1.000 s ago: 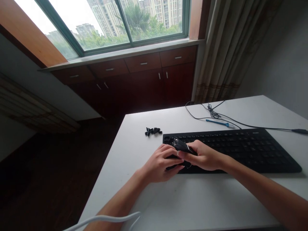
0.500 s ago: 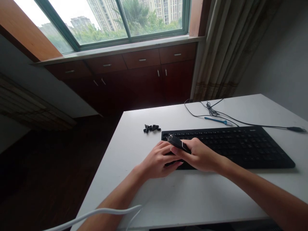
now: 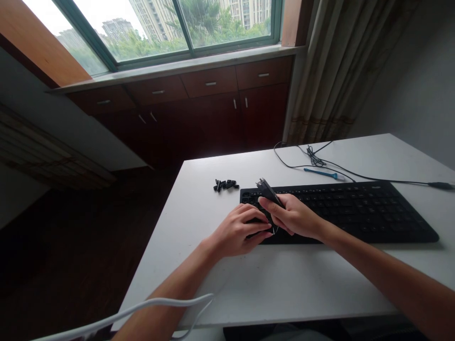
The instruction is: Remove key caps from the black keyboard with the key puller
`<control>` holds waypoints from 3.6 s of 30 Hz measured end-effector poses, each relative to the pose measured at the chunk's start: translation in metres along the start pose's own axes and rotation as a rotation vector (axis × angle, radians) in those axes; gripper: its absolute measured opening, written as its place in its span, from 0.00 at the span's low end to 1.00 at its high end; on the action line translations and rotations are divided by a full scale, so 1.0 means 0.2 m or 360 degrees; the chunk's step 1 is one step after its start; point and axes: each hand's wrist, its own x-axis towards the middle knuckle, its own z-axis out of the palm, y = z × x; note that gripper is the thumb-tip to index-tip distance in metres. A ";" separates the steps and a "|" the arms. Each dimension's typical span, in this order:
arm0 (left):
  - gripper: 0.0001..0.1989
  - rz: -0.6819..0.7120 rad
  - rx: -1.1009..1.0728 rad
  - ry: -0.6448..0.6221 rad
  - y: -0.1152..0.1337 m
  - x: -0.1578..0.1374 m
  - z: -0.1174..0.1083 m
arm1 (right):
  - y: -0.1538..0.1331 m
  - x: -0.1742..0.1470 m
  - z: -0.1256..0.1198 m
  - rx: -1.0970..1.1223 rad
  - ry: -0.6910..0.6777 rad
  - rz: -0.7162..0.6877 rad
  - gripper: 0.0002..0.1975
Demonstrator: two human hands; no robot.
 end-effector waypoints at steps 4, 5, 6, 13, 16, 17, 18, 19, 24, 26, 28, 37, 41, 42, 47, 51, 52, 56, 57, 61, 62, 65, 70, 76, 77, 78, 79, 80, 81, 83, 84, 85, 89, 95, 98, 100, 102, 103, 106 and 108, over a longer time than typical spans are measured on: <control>0.07 -0.0003 0.0009 -0.0020 -0.01 -0.01 0.00 | 0.01 -0.01 0.01 0.0109 -0.0033 0.0064 0.32; 0.07 0.0000 0.0011 -0.0017 -0.01 -0.01 0.01 | 0.02 -0.01 0.01 0.0103 -0.0016 0.0080 0.31; 0.08 0.0001 0.0013 -0.0013 -0.01 -0.01 0.01 | 0.02 -0.01 0.01 0.0086 0.0017 0.0090 0.31; 0.08 0.0023 0.0010 0.0009 -0.01 -0.01 0.01 | 0.00 -0.01 0.01 -0.0082 0.0034 0.0125 0.29; 0.09 0.0052 0.0041 0.0037 -0.02 -0.01 0.01 | -0.02 0.00 0.00 -0.0207 -0.0067 0.0102 0.27; 0.09 0.0061 0.0051 0.0039 -0.02 -0.01 0.01 | -0.01 0.00 0.00 -0.0217 -0.0082 0.0077 0.27; 0.09 0.0068 0.0056 0.0035 -0.02 -0.01 0.01 | -0.01 0.01 0.00 -0.0211 -0.0088 0.0059 0.27; 0.09 0.0070 0.0058 0.0029 -0.02 -0.01 0.01 | -0.01 0.01 0.01 -0.0196 -0.0086 0.0043 0.27; 0.08 0.0047 0.0063 0.0034 -0.01 0.00 0.00 | 0.06 0.02 0.05 -0.0240 0.0136 -0.0309 0.24; 0.08 0.0035 0.0062 0.0038 -0.01 0.00 0.00 | 0.09 0.01 0.07 -0.0295 0.0274 -0.0426 0.23; 0.07 0.0030 0.0047 0.0027 -0.01 0.00 0.00 | 0.11 -0.02 0.09 -0.0273 0.0406 -0.0413 0.22; 0.05 0.0022 0.0002 -0.0018 -0.01 -0.01 0.00 | 0.14 -0.09 0.11 0.0090 0.0370 -0.0169 0.20; 0.05 0.0021 -0.0011 -0.0022 -0.02 -0.01 0.00 | 0.17 -0.11 0.16 0.0169 0.0517 -0.0226 0.21; 0.05 0.0020 -0.0016 -0.0023 -0.01 -0.01 0.00 | 0.17 -0.12 0.17 0.0204 0.0550 -0.0215 0.21; 0.11 -0.0042 -0.0042 -0.0105 0.00 -0.01 -0.02 | 0.11 -0.15 0.18 0.0309 0.0519 -0.0087 0.22; 0.35 -0.0194 0.0006 -0.0264 0.04 -0.01 -0.03 | 0.07 -0.15 0.16 0.0190 0.0375 -0.0082 0.21; 0.40 -0.0224 0.0024 -0.0289 0.06 0.00 -0.02 | 0.07 -0.14 0.16 0.0195 0.0364 -0.0099 0.22; 0.40 -0.0387 0.0146 -0.0275 0.12 0.01 0.08 | 0.11 -0.13 0.18 0.0273 0.0455 -0.0250 0.24; 0.38 -0.0428 0.0191 -0.0269 0.14 0.02 0.11 | 0.12 -0.13 0.19 0.0259 0.0478 -0.0291 0.24; 0.32 -0.0366 0.0388 -0.0310 0.17 0.03 0.19 | 0.16 -0.15 0.21 0.0130 0.0568 -0.0482 0.22; 0.32 -0.0341 0.0424 -0.0317 0.18 0.03 0.20 | 0.16 -0.15 0.21 0.0114 0.0591 -0.0517 0.21; 0.31 -0.0306 0.0480 -0.0325 0.19 0.03 0.22 | 0.18 -0.16 0.22 0.0111 0.0647 -0.0587 0.20; 0.28 -0.0288 0.0485 -0.0301 0.19 0.03 0.22 | 0.19 -0.16 0.23 0.0149 0.0701 -0.0659 0.19; 0.26 -0.0291 0.0510 -0.0307 0.19 0.02 0.23 | 0.20 -0.17 0.23 0.0170 0.0710 -0.0653 0.19; 0.26 -0.0289 0.0520 -0.0301 0.19 0.02 0.23 | 0.20 -0.17 0.23 0.0170 0.0717 -0.0652 0.20; 0.26 -0.0288 0.0532 -0.0299 0.19 0.02 0.23 | 0.20 -0.17 0.23 0.0165 0.0732 -0.0649 0.20; 0.26 -0.0286 0.0546 -0.0302 0.19 0.02 0.23 | 0.20 -0.17 0.23 0.0160 0.0746 -0.0644 0.20; 0.26 -0.0285 0.0559 -0.0311 0.19 0.02 0.23 | 0.20 -0.17 0.23 0.0157 0.0761 -0.0635 0.20; 0.26 -0.0282 0.0572 -0.0319 0.19 0.02 0.23 | 0.19 -0.16 0.23 0.0154 0.0770 -0.0628 0.20; 0.26 -0.0272 0.0591 -0.0345 0.19 0.02 0.23 | 0.19 -0.16 0.24 0.0156 0.0778 -0.0627 0.20; 0.26 -0.0264 0.0600 -0.0355 0.19 0.02 0.23 | 0.19 -0.16 0.24 0.0156 0.0777 -0.0631 0.20; 0.26 -0.0257 0.0609 -0.0363 0.19 0.02 0.23 | 0.19 -0.16 0.24 0.0154 0.0777 -0.0633 0.20; 0.27 -0.0240 0.0656 -0.0368 0.19 0.01 0.23 | 0.19 -0.16 0.24 0.0141 0.0804 -0.0626 0.21; 0.28 -0.0231 0.0692 -0.0382 0.19 0.01 0.22 | 0.20 -0.16 0.24 0.0114 0.0845 -0.0595 0.21; 0.28 -0.0247 0.0703 -0.0378 0.19 0.01 0.22 | 0.19 -0.16 0.25 0.0129 0.0860 -0.0590 0.22; 0.28 -0.0251 0.0718 -0.0374 0.19 0.00 0.22 | 0.19 -0.16 0.25 0.0138 0.0865 -0.0582 0.22; 0.28 -0.0247 0.0731 -0.0385 0.20 0.00 0.22 | 0.20 -0.16 0.25 0.0142 0.0870 -0.0573 0.22; 0.28 -0.0244 0.0736 -0.0387 0.20 0.00 0.22 | 0.20 -0.16 0.25 0.0139 0.0875 -0.0571 0.22; 0.28 -0.0239 0.0741 -0.0386 0.20 0.01 0.22 | 0.21 -0.16 0.25 0.0121 0.0885 -0.0571 0.22; 0.28 -0.0237 0.0742 -0.0374 0.19 0.01 0.22 | 0.21 -0.16 0.25 0.0119 0.0898 -0.0554 0.22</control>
